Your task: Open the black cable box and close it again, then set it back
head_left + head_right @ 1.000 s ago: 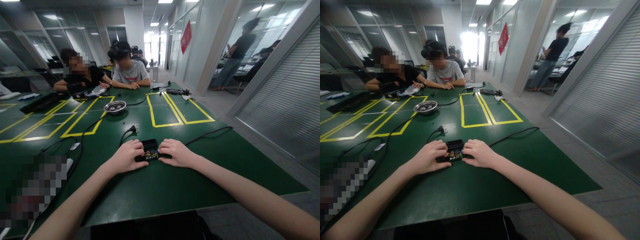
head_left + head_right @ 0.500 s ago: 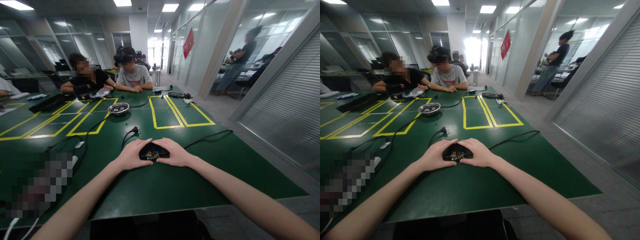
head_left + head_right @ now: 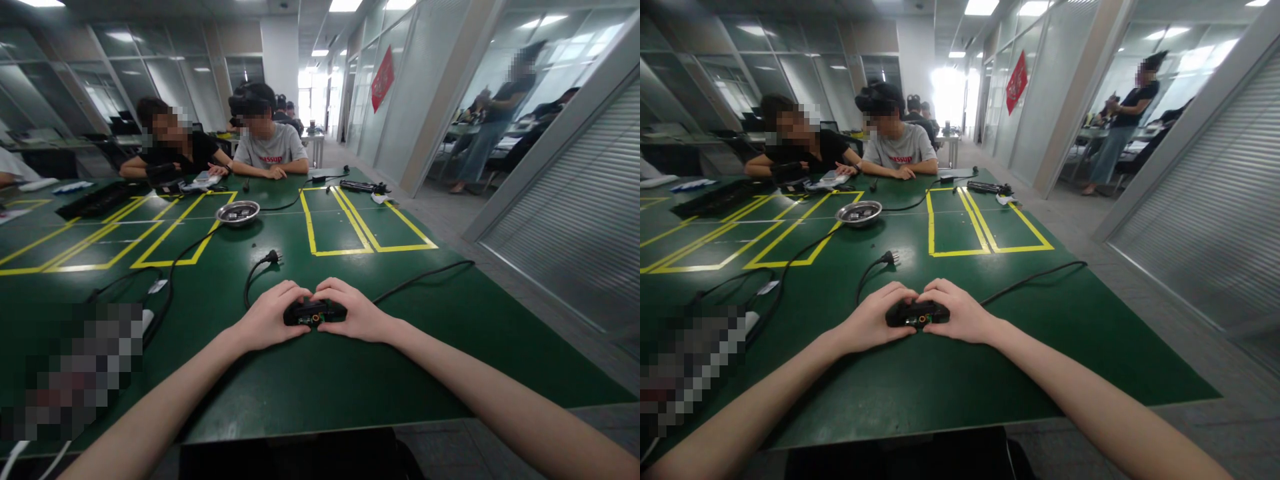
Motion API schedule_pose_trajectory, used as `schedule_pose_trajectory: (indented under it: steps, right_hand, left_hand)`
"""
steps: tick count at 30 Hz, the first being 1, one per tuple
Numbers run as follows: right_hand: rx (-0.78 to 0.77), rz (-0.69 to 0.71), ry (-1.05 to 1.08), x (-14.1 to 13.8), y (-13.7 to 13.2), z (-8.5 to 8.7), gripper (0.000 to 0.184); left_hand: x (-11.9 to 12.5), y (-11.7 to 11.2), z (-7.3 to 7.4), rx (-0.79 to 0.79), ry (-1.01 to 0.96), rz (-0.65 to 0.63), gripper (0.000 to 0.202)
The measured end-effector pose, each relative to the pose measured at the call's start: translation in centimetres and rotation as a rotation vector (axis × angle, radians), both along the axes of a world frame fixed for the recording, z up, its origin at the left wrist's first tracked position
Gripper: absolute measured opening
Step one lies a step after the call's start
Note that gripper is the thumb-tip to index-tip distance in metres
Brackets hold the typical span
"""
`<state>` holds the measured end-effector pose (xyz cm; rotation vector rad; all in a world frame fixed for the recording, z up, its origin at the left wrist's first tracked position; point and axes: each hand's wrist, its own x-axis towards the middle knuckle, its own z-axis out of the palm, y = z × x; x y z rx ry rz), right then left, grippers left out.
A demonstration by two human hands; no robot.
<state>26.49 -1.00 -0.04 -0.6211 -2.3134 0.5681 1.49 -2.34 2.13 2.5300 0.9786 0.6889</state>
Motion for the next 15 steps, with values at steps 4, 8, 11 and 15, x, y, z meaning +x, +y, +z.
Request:
schedule_pose_trajectory:
  steps: [4,8,11,15]
  right_hand:
    - [0.018,0.008,-0.002,0.1,0.0,0.0,0.037]
    - [0.001,-0.037,-0.025,0.1,-0.4,0.2,0.037]
    - [-0.075,-0.010,-0.033,0.1,-0.8,0.5,0.032]
    - [-0.108,0.023,-0.031,0.2,-1.0,0.8,0.017]
  left_hand:
    - [-0.1,0.2,-0.2,-0.007,0.043,0.002,0.045]
    - [-0.2,0.1,-0.2,-0.034,0.025,-0.023,0.040]
    - [0.1,-0.2,0.0,-0.025,-0.005,-0.043,0.038]
    - [0.5,-0.7,0.1,-0.032,0.011,-0.049,0.033]
